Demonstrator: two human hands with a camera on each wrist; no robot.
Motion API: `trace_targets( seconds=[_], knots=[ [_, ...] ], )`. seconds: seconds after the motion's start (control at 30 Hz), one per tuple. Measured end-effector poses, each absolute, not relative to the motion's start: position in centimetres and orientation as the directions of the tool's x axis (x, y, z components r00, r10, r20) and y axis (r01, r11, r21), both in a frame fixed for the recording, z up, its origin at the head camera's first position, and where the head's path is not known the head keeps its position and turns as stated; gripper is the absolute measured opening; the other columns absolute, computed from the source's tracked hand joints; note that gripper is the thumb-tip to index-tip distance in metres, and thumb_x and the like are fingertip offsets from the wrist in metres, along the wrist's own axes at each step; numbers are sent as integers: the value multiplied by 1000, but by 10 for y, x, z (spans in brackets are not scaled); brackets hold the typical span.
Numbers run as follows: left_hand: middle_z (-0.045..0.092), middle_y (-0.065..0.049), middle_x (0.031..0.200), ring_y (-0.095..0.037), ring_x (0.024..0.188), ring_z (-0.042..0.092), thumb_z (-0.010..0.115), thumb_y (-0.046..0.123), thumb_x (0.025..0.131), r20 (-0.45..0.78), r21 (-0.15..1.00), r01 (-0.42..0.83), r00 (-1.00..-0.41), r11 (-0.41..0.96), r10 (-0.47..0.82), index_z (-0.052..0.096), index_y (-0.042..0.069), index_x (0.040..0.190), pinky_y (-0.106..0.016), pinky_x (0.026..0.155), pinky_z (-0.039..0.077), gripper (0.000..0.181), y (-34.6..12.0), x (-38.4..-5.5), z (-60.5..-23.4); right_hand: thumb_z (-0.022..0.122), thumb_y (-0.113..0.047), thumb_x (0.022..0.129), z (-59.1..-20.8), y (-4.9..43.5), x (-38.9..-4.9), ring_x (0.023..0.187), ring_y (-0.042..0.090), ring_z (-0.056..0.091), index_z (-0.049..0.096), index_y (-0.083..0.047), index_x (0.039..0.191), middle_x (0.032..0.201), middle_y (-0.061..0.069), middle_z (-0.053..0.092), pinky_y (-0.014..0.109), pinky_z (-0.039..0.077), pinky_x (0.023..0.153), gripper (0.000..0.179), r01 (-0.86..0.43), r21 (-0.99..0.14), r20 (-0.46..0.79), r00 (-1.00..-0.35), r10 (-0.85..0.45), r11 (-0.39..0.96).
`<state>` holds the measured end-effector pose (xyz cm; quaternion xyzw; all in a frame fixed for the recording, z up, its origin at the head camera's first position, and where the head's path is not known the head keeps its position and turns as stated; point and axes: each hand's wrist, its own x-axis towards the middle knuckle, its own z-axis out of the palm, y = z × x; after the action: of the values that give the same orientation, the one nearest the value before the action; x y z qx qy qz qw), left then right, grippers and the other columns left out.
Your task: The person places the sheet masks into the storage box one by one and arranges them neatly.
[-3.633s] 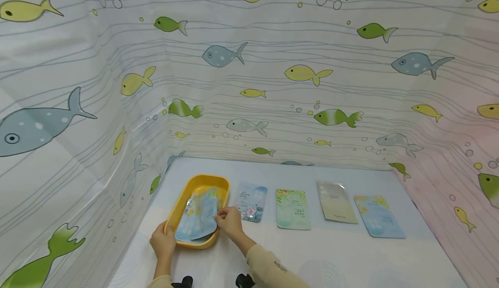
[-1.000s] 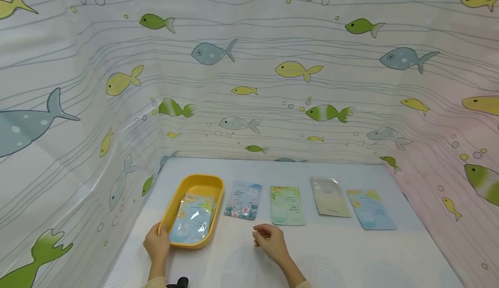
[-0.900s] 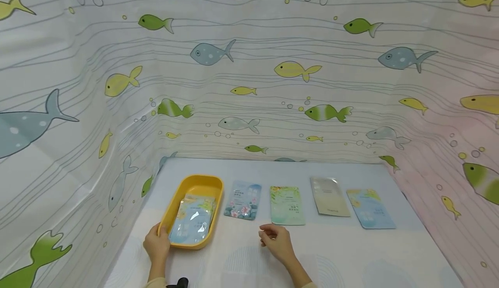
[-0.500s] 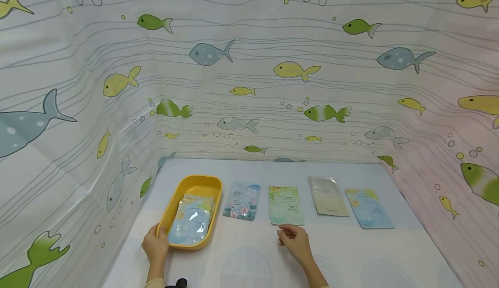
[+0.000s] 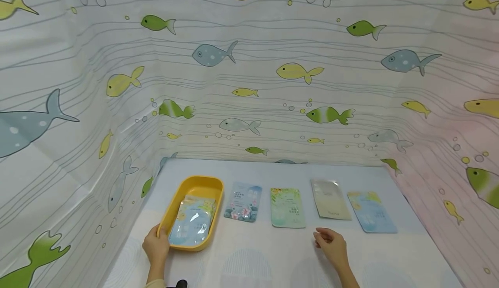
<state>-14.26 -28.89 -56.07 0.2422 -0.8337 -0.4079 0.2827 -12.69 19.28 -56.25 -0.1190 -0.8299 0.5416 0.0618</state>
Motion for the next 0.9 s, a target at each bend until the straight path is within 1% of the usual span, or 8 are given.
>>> trace_targets(
  seconds=[0.1, 0.27, 0.33, 0.43, 0.6, 0.7, 0.8, 0.9],
  knots=[
    [58, -39, 104, -55, 99, 54, 49, -3, 90, 273, 815, -174, -726, 553, -631, 57, -20, 107, -60, 85, 43, 25, -287, -142, -559, 66, -5, 84, -561, 215, -127, 56, 9, 65, 65, 10, 104, 77, 14, 70, 20, 52, 54, 25, 139, -890, -3, -954, 301, 433],
    [57, -39, 105, -56, 100, 53, 49, -3, 90, 260, 814, -186, -730, 550, -632, 56, -20, 108, -60, 87, 42, 25, -286, -140, -558, 66, -7, 84, -559, 252, -129, 54, 7, 62, 66, 11, 100, 76, 15, 69, 18, 50, 52, 24, 137, -814, 89, -931, 355, 564],
    [57, -39, 106, -56, 101, 53, 49, -3, 90, 257, 814, -190, -729, 549, -634, 56, -20, 108, -60, 87, 42, 25, -286, -140, -558, 67, -8, 83, -559, 267, -130, 55, 9, 61, 66, 11, 99, 76, 16, 69, 18, 49, 52, 24, 139, -771, 134, -919, 372, 621],
    [57, -39, 106, -56, 101, 53, 49, -3, 90, 262, 813, -188, -727, 551, -634, 56, -20, 108, -60, 87, 42, 25, -286, -140, -558, 67, -10, 84, -558, 288, -133, 61, 15, 62, 65, 11, 98, 77, 17, 68, 20, 47, 54, 25, 154, -710, 178, -905, 387, 687],
    [57, -39, 104, -56, 100, 53, 50, -4, 89, 285, 808, -169, -725, 564, -627, 56, -20, 107, -60, 87, 42, 24, -286, -141, -557, 64, -10, 83, -562, 317, -141, 67, 31, 62, 64, 13, 96, 75, 19, 66, 34, 46, 61, 27, 191, -641, 227, -879, 420, 744],
    [58, -39, 103, -56, 99, 53, 50, -4, 89, 300, 807, -159, -719, 569, -627, 57, -20, 105, -60, 86, 42, 24, -286, -141, -558, 60, -10, 84, -567, 330, -145, 74, 39, 60, 61, 16, 100, 78, 24, 65, 45, 45, 67, 30, 240, -641, 212, -858, 468, 729],
    [58, -39, 103, -56, 99, 53, 50, -4, 89, 300, 809, -157, -718, 566, -628, 57, -20, 106, -60, 86, 42, 24, -286, -141, -558, 55, -11, 85, -571, 341, -149, 90, 47, 52, 54, 18, 110, 93, 33, 58, 54, 40, 78, 39, 316, -655, 153, -834, 530, 686],
    [58, -39, 104, -56, 99, 53, 50, -4, 89, 295, 812, -159, -720, 562, -628, 57, -20, 106, -60, 86, 42, 25, -286, -141, -557, 52, -13, 86, -572, 349, -152, 107, 55, 38, 44, 18, 122, 113, 42, 42, 61, 31, 90, 48, 390, -671, 81, -807, 585, 630]
  ],
)
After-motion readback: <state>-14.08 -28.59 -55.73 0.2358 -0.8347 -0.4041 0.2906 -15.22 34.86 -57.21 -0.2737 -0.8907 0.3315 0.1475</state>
